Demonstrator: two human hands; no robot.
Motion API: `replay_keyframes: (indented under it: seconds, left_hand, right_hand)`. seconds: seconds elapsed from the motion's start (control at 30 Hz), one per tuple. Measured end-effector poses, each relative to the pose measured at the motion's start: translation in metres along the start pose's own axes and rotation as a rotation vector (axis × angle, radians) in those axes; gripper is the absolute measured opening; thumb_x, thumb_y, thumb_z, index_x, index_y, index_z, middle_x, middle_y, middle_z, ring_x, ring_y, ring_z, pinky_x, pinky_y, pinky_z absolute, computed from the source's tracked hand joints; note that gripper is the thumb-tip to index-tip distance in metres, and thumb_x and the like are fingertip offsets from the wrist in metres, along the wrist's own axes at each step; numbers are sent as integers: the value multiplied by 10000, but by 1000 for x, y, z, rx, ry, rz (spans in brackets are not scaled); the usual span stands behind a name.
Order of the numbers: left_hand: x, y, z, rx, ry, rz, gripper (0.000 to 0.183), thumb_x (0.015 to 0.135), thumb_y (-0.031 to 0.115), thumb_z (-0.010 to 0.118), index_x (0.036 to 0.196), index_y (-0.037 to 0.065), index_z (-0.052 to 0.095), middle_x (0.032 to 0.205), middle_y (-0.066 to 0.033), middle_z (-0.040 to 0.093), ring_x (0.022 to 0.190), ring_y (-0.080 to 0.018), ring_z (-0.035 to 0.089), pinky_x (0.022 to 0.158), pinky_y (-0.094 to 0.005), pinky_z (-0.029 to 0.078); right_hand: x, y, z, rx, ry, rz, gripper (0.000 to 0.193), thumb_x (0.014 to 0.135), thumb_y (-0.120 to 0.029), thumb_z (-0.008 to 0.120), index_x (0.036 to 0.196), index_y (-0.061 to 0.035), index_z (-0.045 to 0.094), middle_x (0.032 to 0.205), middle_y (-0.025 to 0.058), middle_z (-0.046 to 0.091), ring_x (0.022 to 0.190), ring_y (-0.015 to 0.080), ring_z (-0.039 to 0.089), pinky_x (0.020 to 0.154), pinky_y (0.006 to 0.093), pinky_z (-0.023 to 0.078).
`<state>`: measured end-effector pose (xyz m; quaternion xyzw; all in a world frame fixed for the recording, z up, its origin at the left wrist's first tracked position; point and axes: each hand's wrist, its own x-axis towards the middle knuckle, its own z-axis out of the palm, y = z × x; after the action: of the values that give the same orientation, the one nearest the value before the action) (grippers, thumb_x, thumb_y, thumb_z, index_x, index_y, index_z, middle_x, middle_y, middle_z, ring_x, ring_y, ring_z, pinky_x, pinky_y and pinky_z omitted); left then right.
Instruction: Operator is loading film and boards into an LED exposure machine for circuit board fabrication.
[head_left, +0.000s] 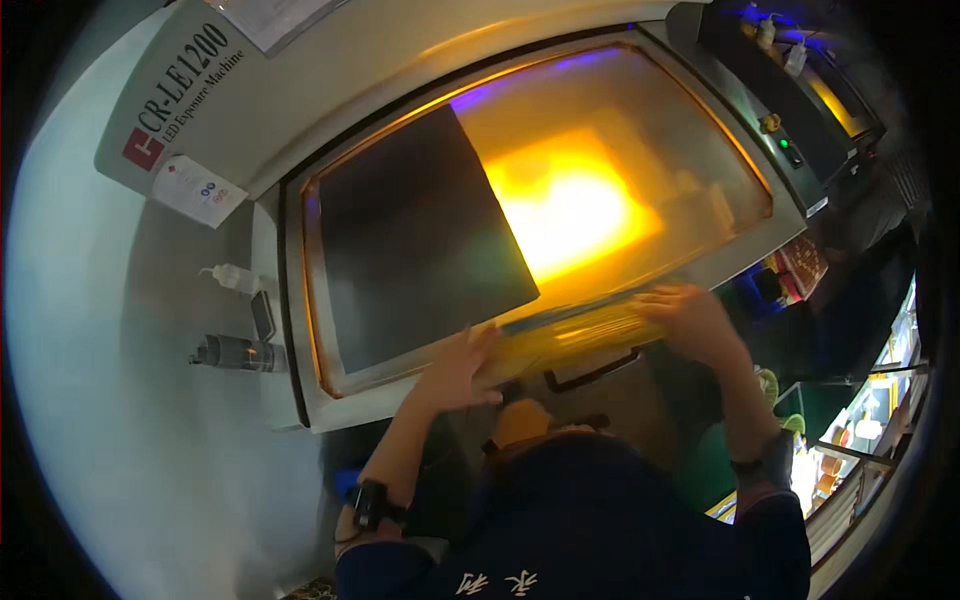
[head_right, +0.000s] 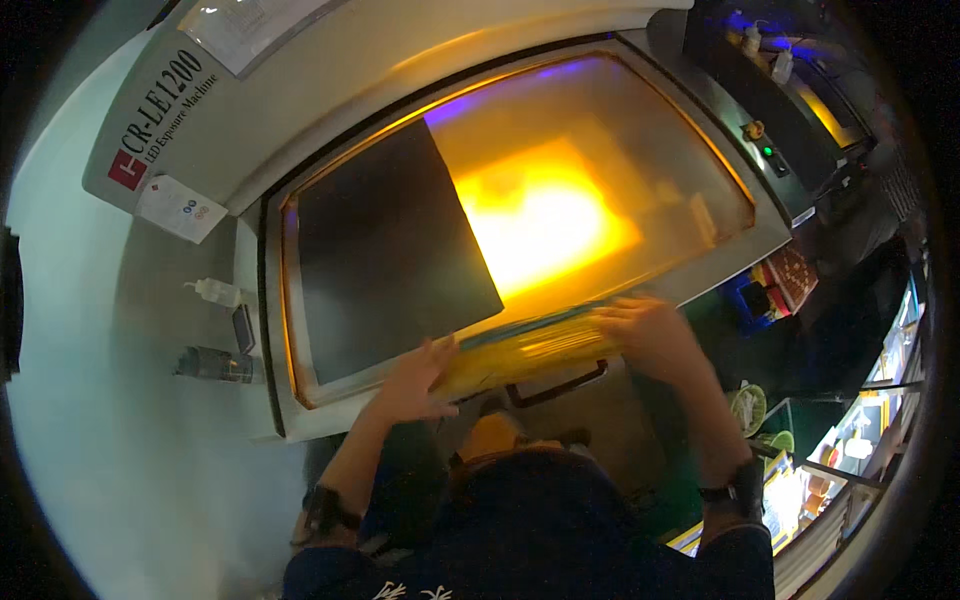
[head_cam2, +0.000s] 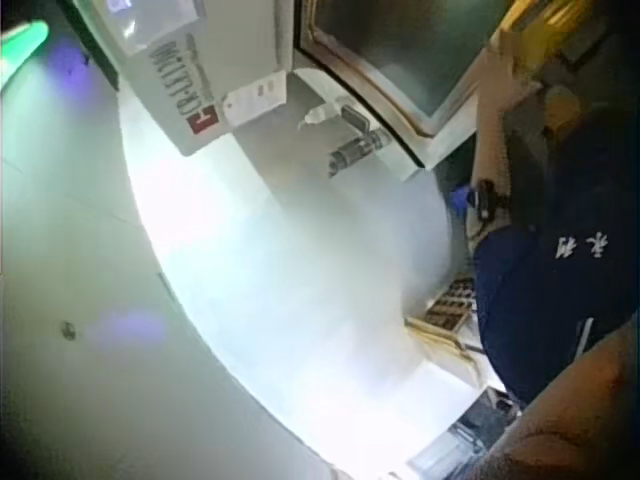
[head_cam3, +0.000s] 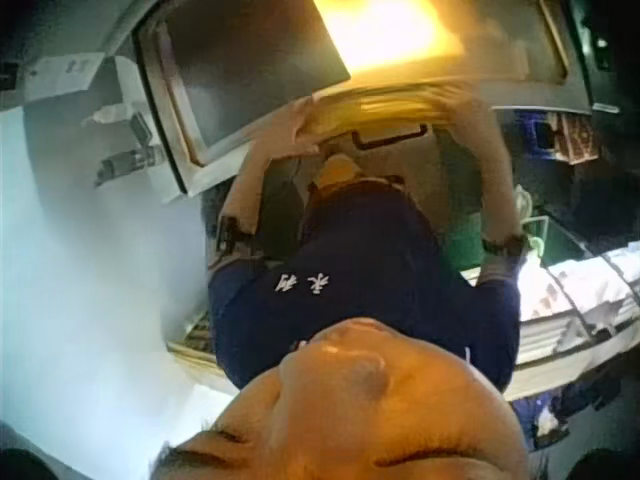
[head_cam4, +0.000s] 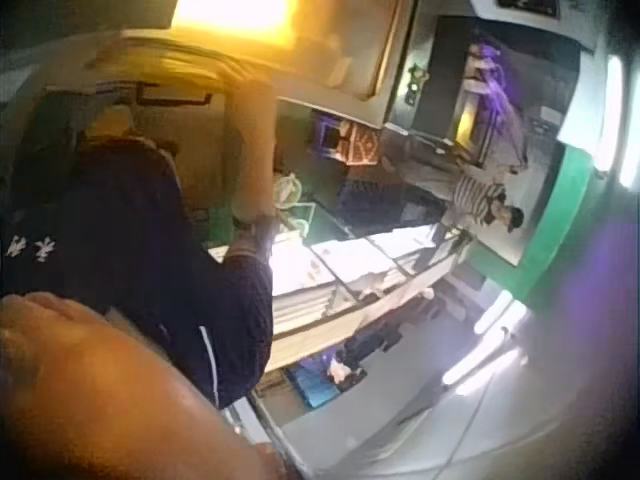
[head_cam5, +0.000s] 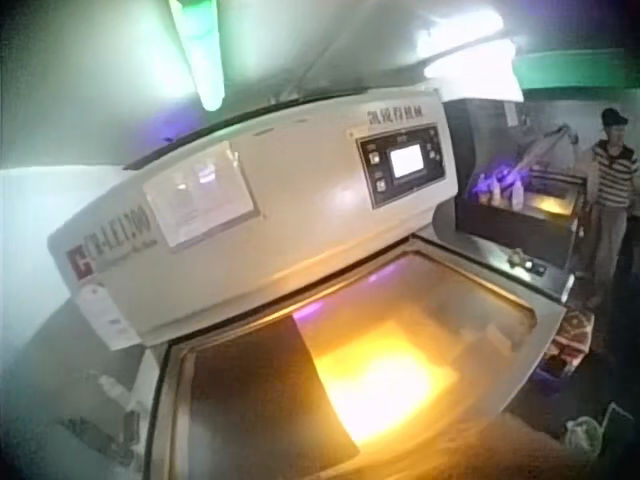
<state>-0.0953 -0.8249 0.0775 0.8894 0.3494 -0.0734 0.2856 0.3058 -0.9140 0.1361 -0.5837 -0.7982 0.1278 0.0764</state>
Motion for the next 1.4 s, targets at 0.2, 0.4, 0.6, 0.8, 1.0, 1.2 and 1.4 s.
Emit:
replay_keyframes:
  seconds: [0.2,0.4,0.6,0.8,1.0,1.2,1.4]
  left_hand:
    - [-76,-102,19,94,-40,-475,891,761,142,759,1529,103,309,1526,-151,420,1340,-467,425,1140,-506,351]
    - [-22,-282,-74,165,110,-420,779,735,5,662,1473,77,423,1356,-191,585,1221,-455,554,1043,-461,470]
    - [100,-429,-207,19,114,-510,787,740,-4,636,1477,189,441,1286,-214,625,1240,-391,565,1044,-475,465]
    - [171,-570,-246,436,398,-466,872,714,35,742,1501,179,396,1355,-179,573,1264,-386,520,1107,-439,373]
    - [151,-588,-235,561,569,-346,908,691,6,757,1506,167,392,1348,-109,580,1224,-398,539,1047,-480,425]
    - [80,-462,-169,226,373,-564,785,749,-20,672,1480,106,416,1275,-248,590,1196,-459,537,1041,-516,424]
    - [-83,-205,-19,40,-372,-472,956,698,87,756,1532,69,289,1533,-184,400,1343,-534,392,1123,-607,314]
  right_hand:
    - [133,-84,143,-74,-45,-251,595,806,-99,641,1389,-136,527,1366,110,582,1264,297,551,1074,450,435]
    - [327,-85,167,-116,1,-287,578,859,-137,602,1427,-140,491,1412,121,546,1277,338,541,1095,516,396]
    - [572,-46,141,-135,-394,-98,735,789,-36,572,1492,-189,422,1510,90,462,1382,287,448,1099,528,389]
    - [724,-31,170,-302,-26,-138,827,767,22,585,1530,-194,351,1550,53,417,1432,256,388,1175,518,309]
    - [731,-56,173,-351,-37,-159,806,778,13,602,1523,-178,362,1558,35,404,1422,252,397,1165,532,322]
    - [582,-79,169,-227,-18,-221,678,795,-45,585,1454,-124,445,1507,84,455,1387,285,422,1149,543,321]
    - [264,-102,135,-50,-780,-357,711,886,-150,607,1536,-122,319,1545,120,399,1416,330,393,1170,487,329]
